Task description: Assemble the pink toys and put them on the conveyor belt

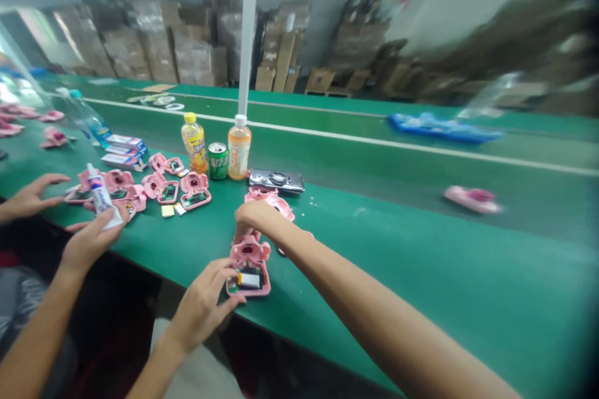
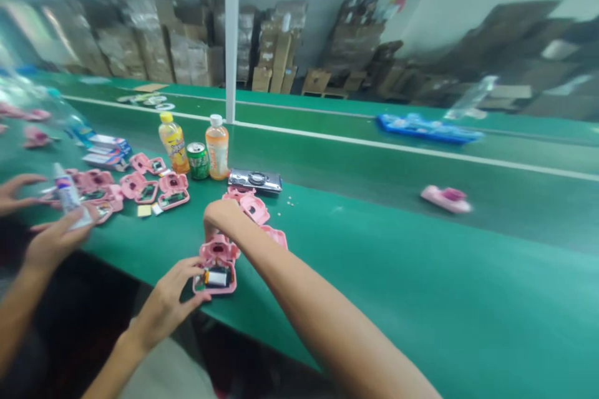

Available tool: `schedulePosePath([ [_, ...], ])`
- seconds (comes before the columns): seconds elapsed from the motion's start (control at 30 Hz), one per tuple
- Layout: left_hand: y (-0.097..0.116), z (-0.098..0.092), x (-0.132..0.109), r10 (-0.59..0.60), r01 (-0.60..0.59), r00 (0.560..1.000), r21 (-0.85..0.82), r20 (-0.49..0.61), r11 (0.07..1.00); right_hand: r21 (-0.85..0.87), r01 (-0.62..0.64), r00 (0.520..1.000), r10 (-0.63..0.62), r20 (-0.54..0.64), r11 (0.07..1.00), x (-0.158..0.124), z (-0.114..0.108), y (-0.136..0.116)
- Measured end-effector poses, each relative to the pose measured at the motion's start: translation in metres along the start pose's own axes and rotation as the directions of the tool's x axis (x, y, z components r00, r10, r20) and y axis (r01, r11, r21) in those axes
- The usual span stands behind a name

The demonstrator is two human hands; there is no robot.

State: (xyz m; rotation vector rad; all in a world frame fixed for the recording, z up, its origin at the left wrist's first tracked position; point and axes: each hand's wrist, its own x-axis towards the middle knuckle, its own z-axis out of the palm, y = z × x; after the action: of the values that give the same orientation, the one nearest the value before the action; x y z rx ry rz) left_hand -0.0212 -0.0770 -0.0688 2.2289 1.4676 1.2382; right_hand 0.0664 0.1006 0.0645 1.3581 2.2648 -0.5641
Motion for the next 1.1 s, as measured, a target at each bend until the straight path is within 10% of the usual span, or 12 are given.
schedulePosePath([
  [0.23,0.001,-0.003,0.004,-0.356,0.264,0.929,-0.497,-0.099,0.827,0.076,0.321,0.930,-0.299,-0.213,0.944,-0.048,0.009,0.045],
  [0.43,0.009,0.001,0.021,-0.607,0.245,0.756,-0.754,-0.245,0.610,0.084,0.670,0.706,-0.599,-0.378,0.737,-0.082,0.007,0.056],
  [0.6,0.019,0.004,0.050,-0.672,0.278,0.736,-0.869,-0.081,0.410,-0.023,0.762,0.585,-0.703,-0.404,0.648,-0.086,-0.002,0.058],
  [0.9,0.018,0.004,0.070,-0.612,0.298,0.791,-0.873,-0.001,0.386,0.110,0.719,0.666,-0.635,-0.391,0.686,-0.079,-0.015,0.062],
  [1.1,0.025,0.018,0.081,-0.692,0.141,0.710,-0.937,-0.129,0.319,0.398,0.495,0.642,-0.016,-0.767,0.772,-0.095,0.054,0.058],
])
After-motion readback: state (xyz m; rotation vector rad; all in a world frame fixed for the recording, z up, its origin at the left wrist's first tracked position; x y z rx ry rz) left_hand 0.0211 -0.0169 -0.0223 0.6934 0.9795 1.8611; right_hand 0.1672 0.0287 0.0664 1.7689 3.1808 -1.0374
